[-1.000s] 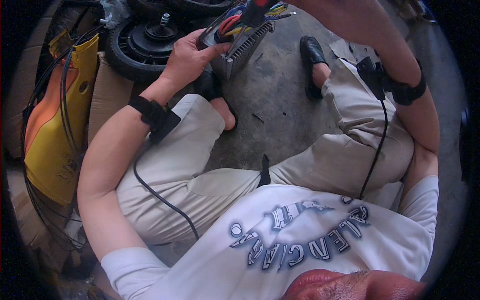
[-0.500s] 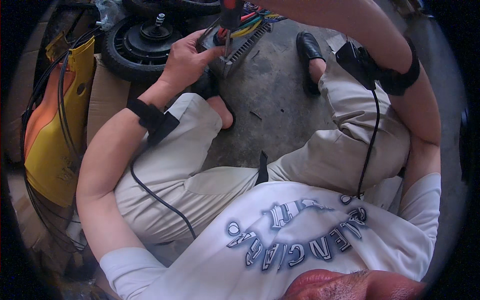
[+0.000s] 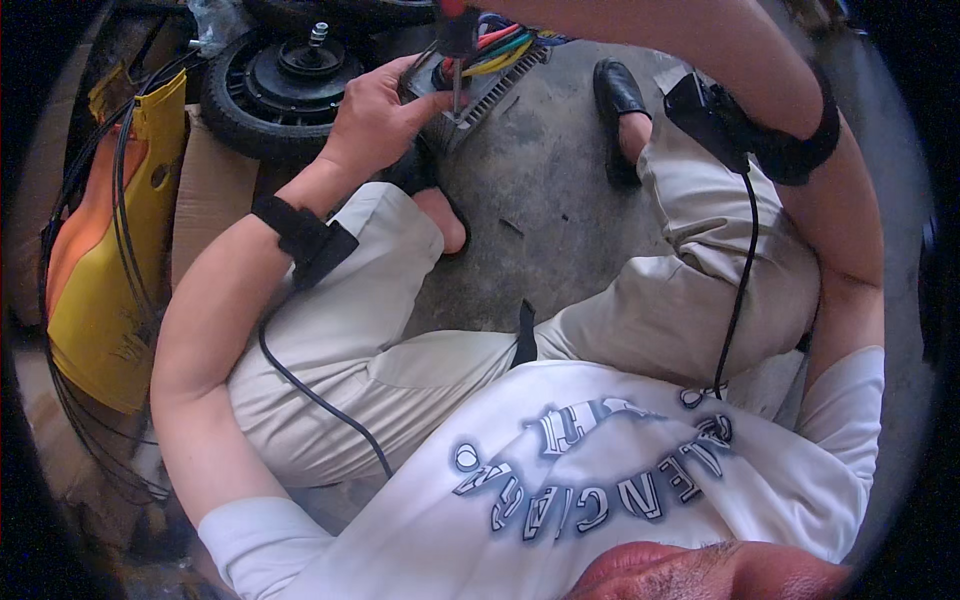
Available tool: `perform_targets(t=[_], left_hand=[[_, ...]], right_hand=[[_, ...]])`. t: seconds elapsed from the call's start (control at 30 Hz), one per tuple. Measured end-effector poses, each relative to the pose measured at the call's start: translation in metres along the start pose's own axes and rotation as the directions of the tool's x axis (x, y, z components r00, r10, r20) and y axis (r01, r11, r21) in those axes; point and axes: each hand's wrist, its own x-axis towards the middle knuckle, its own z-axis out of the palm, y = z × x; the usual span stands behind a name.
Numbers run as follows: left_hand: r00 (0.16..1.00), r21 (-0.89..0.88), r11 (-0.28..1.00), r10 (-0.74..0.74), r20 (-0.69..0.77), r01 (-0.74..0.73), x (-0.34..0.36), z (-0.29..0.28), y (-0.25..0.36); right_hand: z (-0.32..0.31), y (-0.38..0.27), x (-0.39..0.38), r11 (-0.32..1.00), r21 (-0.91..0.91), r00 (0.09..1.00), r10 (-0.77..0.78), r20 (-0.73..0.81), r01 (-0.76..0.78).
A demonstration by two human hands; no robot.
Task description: The recorder is using a screwdriver and pliers to inspect or repair a motor controller heat sink assembly.
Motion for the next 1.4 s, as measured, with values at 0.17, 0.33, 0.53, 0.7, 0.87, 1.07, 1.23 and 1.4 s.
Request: perform_targets(t=[0.17, 0.33, 0.53, 0.7, 0.87, 1.07, 1.23, 1.4], left_hand=[[1.000, 0.031, 0.999, 0.018, -0.023, -0.017, 0.008, 0.001, 0.003], [0.997, 0.081, 0.994, -0.076, -0.024, 0.078, 0.010, -0.008, 0.001], [1.000, 0.010, 1.000, -0.011, -0.029, 0.011, 0.010, -0.004, -0.004], [1.000, -0.008, 1.000, 0.010, -0.022, -0.010, 0.013, -0.001, -0.007], [1.000, 0.034, 0.999, -0.027, 0.014, 0.026, 0.014, -0.004, -0.014], [1.000, 0.062, 0.998, -0.003, 0.014, 0.002, 0.014, -0.005, -0.014], [0.997, 0.029, 0.998, 0.063, -0.036, -0.062, 0.016, -0.004, -0.016], [0.998, 0.037, 0.997, 0.061, -0.024, -0.060, 0.015, 0.000, -0.013]], right_hand=[[-0.002, -0.014, -0.010, 0.997, -0.075, 0.999, -0.009, -0.043, 0.006], [-0.012, -0.053, 0.020, 0.929, 0.034, 0.927, 0.364, 0.087, -0.368], [-0.021, -0.002, 0.002, 0.968, 0.163, 0.960, -0.218, 0.176, 0.190], [0.018, 0.021, 0.007, 0.999, -0.039, 0.996, -0.028, -0.089, 0.024], [0.008, 0.016, -0.003, 0.997, 0.031, 0.988, 0.071, -0.138, -0.068], [0.009, 0.019, -0.008, 1.000, 0.015, 0.993, 0.021, -0.117, -0.019], [0.005, 0.004, 0.009, 0.987, -0.078, 0.988, 0.135, -0.071, -0.140], [0.022, 0.035, 0.017, 0.989, -0.054, 0.980, -0.144, -0.136, 0.138]])
